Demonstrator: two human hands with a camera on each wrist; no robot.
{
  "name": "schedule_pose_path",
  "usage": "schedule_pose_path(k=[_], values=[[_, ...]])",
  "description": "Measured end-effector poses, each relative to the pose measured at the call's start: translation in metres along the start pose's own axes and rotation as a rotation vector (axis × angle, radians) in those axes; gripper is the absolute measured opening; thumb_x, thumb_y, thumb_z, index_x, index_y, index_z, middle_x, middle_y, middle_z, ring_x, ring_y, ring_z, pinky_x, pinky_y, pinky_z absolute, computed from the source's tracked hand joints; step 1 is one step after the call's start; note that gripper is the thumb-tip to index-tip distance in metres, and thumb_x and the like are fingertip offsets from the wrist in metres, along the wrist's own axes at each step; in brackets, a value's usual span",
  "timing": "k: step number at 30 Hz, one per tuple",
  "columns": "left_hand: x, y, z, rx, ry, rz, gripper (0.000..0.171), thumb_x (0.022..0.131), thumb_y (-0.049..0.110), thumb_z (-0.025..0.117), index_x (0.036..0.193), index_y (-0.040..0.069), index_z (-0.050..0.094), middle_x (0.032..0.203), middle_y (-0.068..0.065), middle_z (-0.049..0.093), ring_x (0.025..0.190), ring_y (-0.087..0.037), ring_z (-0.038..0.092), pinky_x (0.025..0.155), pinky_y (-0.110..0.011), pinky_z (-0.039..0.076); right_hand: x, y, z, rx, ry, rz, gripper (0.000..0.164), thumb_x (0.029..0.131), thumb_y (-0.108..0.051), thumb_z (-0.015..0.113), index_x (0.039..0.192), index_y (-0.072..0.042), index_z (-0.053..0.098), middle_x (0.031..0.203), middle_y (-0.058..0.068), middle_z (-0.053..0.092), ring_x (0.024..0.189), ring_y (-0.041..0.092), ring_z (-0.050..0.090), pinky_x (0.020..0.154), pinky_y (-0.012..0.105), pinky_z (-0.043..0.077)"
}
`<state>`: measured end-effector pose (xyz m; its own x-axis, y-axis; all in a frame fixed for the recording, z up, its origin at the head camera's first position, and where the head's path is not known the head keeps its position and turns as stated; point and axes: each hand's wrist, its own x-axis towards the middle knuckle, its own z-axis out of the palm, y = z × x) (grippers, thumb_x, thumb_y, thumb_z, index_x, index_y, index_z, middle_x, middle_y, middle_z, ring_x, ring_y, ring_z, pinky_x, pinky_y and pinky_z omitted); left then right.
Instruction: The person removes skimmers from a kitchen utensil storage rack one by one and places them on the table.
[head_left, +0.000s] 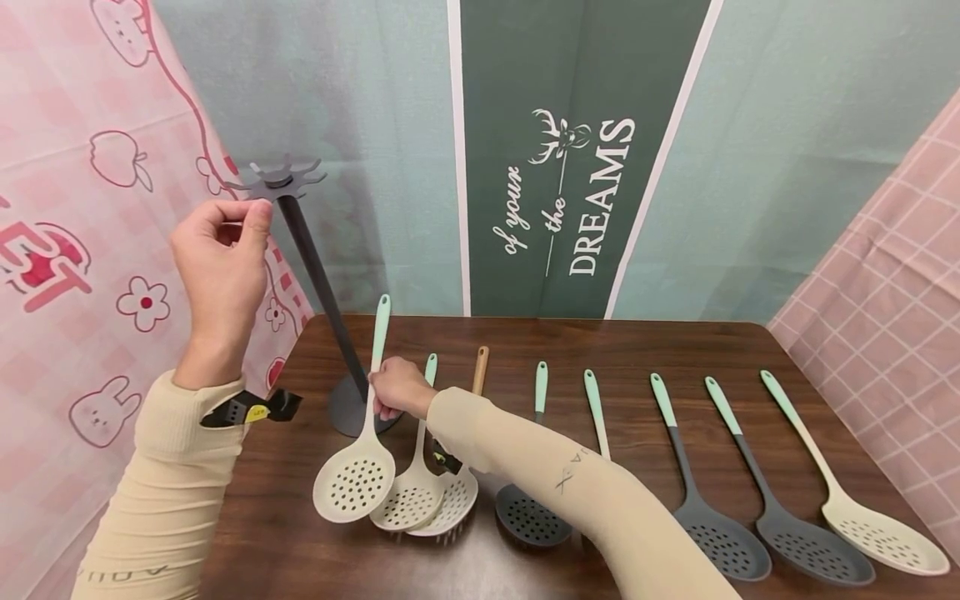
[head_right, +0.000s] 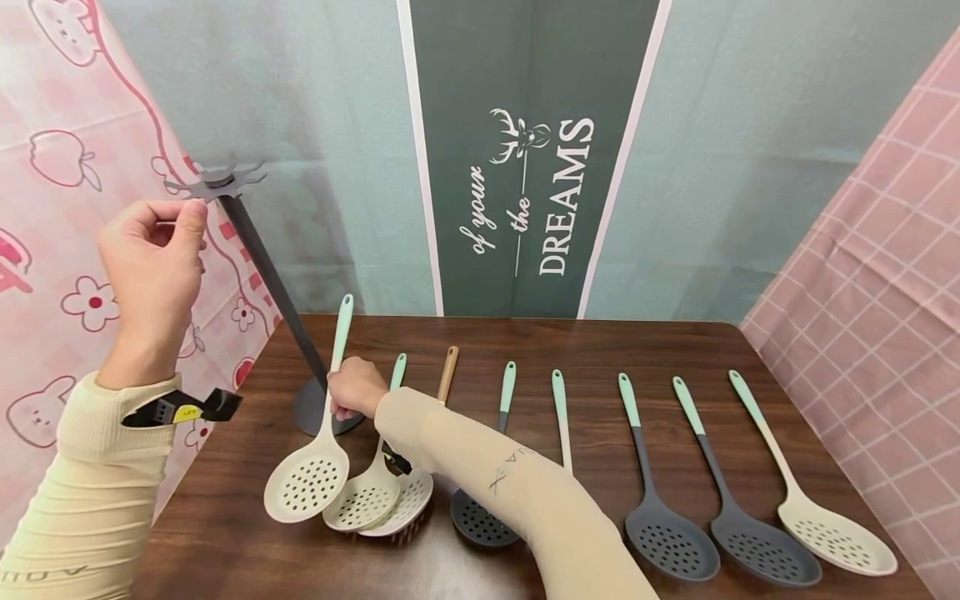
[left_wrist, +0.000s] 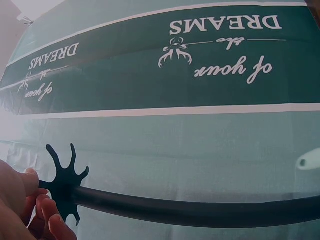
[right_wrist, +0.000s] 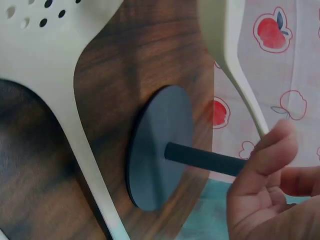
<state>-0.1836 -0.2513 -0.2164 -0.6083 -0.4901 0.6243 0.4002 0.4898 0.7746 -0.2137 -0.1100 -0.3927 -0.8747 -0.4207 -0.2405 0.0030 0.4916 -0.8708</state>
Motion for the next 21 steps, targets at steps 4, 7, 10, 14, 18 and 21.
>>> schedule_pose_path(k=[4, 7, 10, 14, 18, 21], values=[[-0.001, 0.0, -0.001, -0.001, 0.0, 0.005, 0.015, 0.097, 0.018, 0.07, 0.099, 0.003, 0.074, 0.078, 0.013, 0.057, 0.07, -0.007, 0.049, 0.063, -0.019, 0.04, -0.002, 0.004, 0.006, -0.024, -0.04, 0.049, 0.05, 0.108, -0.015, 0.046, 0.062, -0.002, 0.062, 0.047, 0.001, 0.055, 0.037, 0.007, 0.049, 0.039, 0.018, 0.044], [0.0, -0.001, -0.001, -0.006, 0.002, 0.008, 0.015, 0.097, 0.018, 0.07, 0.099, 0.003, 0.074, 0.078, 0.013, 0.057, 0.07, -0.007, 0.049, 0.063, -0.019, 0.04, -0.002, 0.008, 0.01, -0.021, -0.057, 0.083, 0.048, 0.108, -0.014, 0.046, 0.064, -0.001, 0.061, 0.048, 0.002, 0.056, 0.038, 0.007, 0.05, 0.039, 0.018, 0.044], [0.0, -0.001, -0.001, -0.007, 0.003, 0.0, 0.014, 0.097, 0.018, 0.07, 0.099, 0.004, 0.075, 0.078, 0.013, 0.058, 0.07, -0.007, 0.05, 0.064, -0.019, 0.04, -0.001, 0.012, 0.013, 0.005, -0.072, 0.111, 0.045, 0.107, -0.012, 0.046, 0.066, -0.001, 0.06, 0.049, 0.003, 0.056, 0.038, 0.007, 0.049, 0.038, 0.017, 0.042], [0.0, 0.0, 0.0, 0.001, -0.001, -0.005, 0.017, 0.097, 0.019, 0.07, 0.101, 0.003, 0.075, 0.079, 0.013, 0.057, 0.071, -0.007, 0.05, 0.064, -0.019, 0.041, 0.0, 0.016, 0.018, 0.048, -0.096, 0.144, 0.042, 0.106, -0.009, 0.045, 0.066, -0.001, 0.058, 0.049, 0.004, 0.056, 0.037, 0.006, 0.048, 0.038, 0.016, 0.041], [-0.001, 0.001, 0.0, 0.006, -0.006, 0.001, 0.019, 0.097, 0.019, 0.07, 0.103, 0.001, 0.074, 0.079, 0.013, 0.057, 0.072, -0.007, 0.049, 0.064, -0.019, 0.041, 0.0, 0.02, 0.022, 0.062, -0.102, 0.169, 0.04, 0.105, -0.007, 0.045, 0.066, -0.001, 0.057, 0.05, 0.004, 0.056, 0.036, 0.006, 0.047, 0.037, 0.015, 0.04], [-0.001, 0.0, 0.0, 0.004, -0.004, 0.002, 0.019, 0.097, 0.019, 0.07, 0.103, 0.001, 0.074, 0.08, 0.012, 0.057, 0.072, -0.008, 0.049, 0.064, -0.019, 0.041, 0.001, 0.021, 0.022, 0.062, -0.107, 0.176, 0.041, 0.106, -0.009, 0.046, 0.067, -0.001, 0.056, 0.05, 0.004, 0.056, 0.036, 0.005, 0.046, 0.037, 0.014, 0.039]])
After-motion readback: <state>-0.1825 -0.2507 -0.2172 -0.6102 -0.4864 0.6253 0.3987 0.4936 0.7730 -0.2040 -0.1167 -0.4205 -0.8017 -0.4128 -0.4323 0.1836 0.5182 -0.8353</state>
